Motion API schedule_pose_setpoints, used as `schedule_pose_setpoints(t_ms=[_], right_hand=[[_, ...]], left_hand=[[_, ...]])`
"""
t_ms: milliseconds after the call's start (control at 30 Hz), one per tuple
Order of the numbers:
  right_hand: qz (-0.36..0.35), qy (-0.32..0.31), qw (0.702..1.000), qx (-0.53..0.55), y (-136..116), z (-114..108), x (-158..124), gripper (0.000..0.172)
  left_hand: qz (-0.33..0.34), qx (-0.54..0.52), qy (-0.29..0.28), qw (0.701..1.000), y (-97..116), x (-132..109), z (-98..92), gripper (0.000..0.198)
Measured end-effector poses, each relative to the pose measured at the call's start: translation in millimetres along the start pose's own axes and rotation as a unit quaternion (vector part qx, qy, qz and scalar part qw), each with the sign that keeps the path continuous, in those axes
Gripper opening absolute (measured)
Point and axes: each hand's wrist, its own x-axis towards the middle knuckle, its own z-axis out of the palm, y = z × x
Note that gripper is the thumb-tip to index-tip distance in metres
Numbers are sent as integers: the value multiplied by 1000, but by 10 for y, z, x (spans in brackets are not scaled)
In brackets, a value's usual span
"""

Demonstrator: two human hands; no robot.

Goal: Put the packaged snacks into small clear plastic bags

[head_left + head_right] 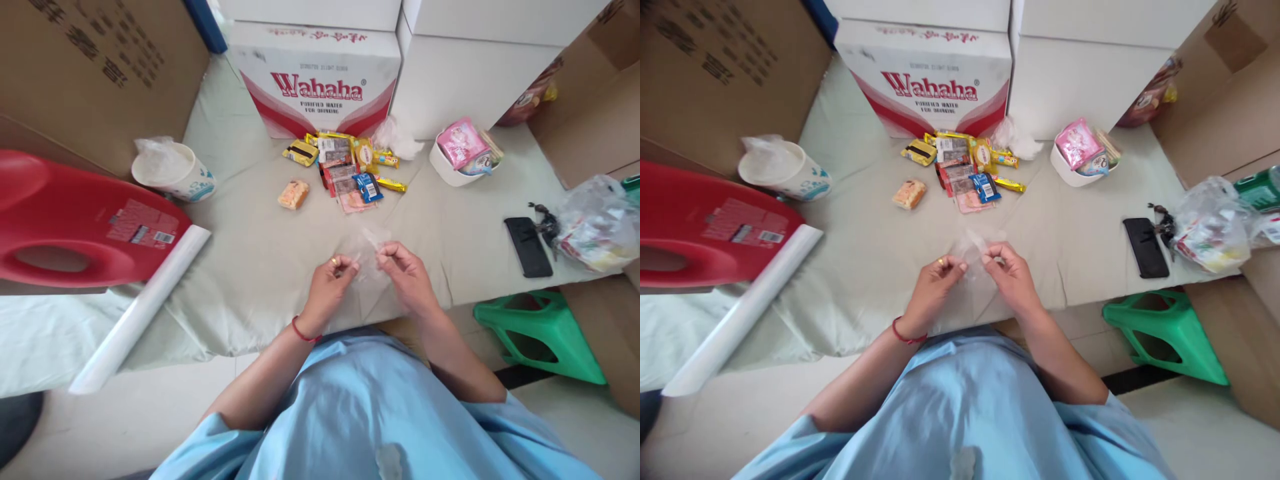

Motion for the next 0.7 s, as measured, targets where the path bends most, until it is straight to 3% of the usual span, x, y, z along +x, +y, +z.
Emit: schedule_pose_setpoints(t_ms=[167, 267, 367, 467, 567, 633, 700], right_hand=[[81, 49, 981, 172, -178, -264, 68, 32], [115, 86, 972, 186, -253, -404, 121, 41], [130, 91, 976, 150, -310, -506, 212, 45], [141, 65, 982, 111, -391, -614, 380, 43], [174, 34, 980, 86, -456, -721, 646, 36], [207, 30, 973, 94, -451, -749, 854, 28], [244, 51, 961, 121, -396, -722, 1048, 21]], left_hand=[[-2, -202, 42, 979, 131, 70, -210, 37], [-18, -273, 62, 960, 254, 105, -289, 47], [-9, -237, 90, 967, 358, 126, -369, 45], [-48, -153, 23, 987, 450, 208, -555, 39], [-82, -84, -38, 992, 515, 441, -830, 38], [-75, -76, -28, 994, 515, 656, -980, 37], [-49, -84, 21, 995, 461, 857, -1046, 36]])
